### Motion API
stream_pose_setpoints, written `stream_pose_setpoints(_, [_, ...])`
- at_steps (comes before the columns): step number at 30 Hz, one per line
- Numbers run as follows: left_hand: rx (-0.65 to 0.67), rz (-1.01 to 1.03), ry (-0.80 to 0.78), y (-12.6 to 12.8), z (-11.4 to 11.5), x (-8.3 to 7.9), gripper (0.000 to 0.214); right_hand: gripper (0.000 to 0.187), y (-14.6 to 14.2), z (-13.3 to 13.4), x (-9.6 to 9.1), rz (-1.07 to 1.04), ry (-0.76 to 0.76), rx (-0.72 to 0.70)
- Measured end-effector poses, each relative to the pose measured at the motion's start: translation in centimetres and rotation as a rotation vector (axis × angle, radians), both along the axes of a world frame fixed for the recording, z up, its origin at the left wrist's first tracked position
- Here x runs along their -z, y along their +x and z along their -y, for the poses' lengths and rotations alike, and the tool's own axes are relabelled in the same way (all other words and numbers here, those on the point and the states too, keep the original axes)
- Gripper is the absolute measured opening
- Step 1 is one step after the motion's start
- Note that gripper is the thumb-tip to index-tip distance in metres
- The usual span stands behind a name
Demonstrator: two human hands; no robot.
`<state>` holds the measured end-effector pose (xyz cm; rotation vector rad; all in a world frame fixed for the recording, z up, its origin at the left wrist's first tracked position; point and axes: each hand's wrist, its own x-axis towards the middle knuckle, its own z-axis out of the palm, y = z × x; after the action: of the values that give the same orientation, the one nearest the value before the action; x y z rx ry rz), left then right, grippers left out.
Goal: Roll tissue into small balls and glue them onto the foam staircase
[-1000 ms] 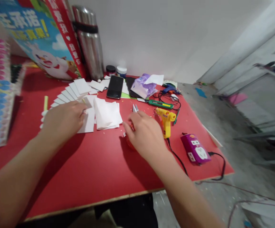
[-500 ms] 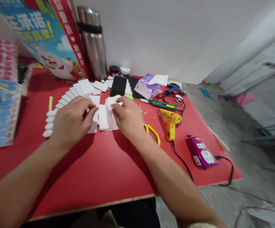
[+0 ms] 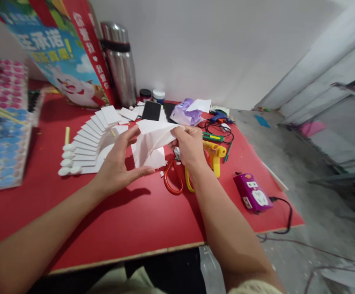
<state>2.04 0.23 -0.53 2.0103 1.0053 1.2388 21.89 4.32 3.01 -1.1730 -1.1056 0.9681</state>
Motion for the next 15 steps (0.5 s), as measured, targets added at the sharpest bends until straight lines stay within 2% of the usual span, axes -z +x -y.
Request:
stream_pose_setpoints(5, [-0.052,-0.163,-0.030,-0.5,-0.7,1.1,0.057,0.027,0.2,-0.3,-0.5,-0.088,-0.046,-0.032])
stream_pose_setpoints(8, [0.033,-0.335,-0.040,-0.7,-1.1,1.9,0.043,0.022,0.8,-0.7,-1.2,-0.208,0.028,0.037])
stream_pose_setpoints(11, [0.115,-0.461,0.029,-0.6,-1.1,2.2,0.028,0.017,1.4,-1.0,-1.7,-0.335,0.063,0.062])
stream_pose_setpoints(15, [0.108,-0.570,0.102,-0.4,-0.9,2.1,0.026,0.019,1.3,-0.9,-1.5,-0.325,0.046,0.027])
